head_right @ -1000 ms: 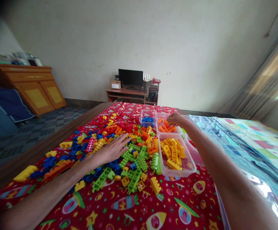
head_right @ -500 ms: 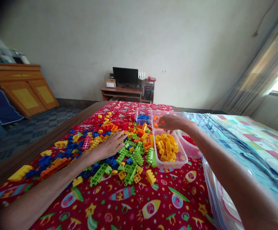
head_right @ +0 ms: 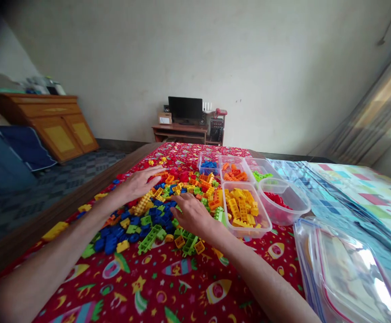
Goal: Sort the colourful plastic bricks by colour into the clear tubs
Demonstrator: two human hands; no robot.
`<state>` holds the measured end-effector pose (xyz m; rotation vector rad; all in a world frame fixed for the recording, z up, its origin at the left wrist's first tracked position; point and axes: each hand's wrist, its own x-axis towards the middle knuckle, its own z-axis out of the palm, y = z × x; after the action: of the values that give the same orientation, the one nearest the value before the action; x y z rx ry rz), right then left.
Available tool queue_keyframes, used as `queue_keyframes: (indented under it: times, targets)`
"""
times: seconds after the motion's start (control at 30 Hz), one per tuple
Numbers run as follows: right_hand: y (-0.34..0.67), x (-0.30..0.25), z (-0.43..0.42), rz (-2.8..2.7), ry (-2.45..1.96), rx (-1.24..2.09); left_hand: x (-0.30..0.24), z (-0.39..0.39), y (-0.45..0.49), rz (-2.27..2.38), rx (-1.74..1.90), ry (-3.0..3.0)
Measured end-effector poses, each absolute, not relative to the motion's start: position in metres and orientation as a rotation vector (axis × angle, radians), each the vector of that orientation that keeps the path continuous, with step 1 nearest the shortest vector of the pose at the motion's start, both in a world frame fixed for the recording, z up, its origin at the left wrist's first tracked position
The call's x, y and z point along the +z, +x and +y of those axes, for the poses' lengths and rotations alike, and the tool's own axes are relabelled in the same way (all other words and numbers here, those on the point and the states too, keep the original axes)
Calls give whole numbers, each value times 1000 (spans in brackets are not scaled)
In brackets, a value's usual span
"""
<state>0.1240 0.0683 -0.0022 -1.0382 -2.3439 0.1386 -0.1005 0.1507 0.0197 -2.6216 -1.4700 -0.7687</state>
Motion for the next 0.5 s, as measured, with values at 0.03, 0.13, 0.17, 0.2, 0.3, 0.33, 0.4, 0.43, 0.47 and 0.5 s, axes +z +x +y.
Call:
queue_keyframes:
  times: [0.03, 0.13, 0.17, 0.2, 0.3, 0.33, 0.4, 0.43, 0.47, 0.5]
  targets:
    - [123, -8, 69, -2407, -1020, 77, 24, 150, -114, -1532, -744, -2591]
    - [124, -16, 72, -2515, -1094, -35, 22, 150, -156, -1788, -600, -2469]
    - [124, -18, 73, -2533, -1126, -43, 16, 149, -170, -1873, -559, -2428]
    - [124, -19, 74, -2543, -1153, -46, 10, 149, -184, -1945, -524, -2384]
    - [122, -23, 74, -2546, -1196, -55, -12, 146, -222, -2152, -431, -2241]
    - [121, -24, 74, -2544, -1206, -57, -18, 145, -232, -2168, -438, -2230]
    - [119, -26, 72, -2537, -1220, -67, -27, 142, -243, -2171, -481, -2214]
    - [118, -26, 72, -2536, -1221, -73, -30, 141, -243, -2172, -502, -2212]
    - [118, -27, 71, -2535, -1222, -78, -32, 140, -241, -2177, -512, -2218]
    - [117, -27, 71, -2534, -1224, -80, -34, 139, -236, -2189, -504, -2233]
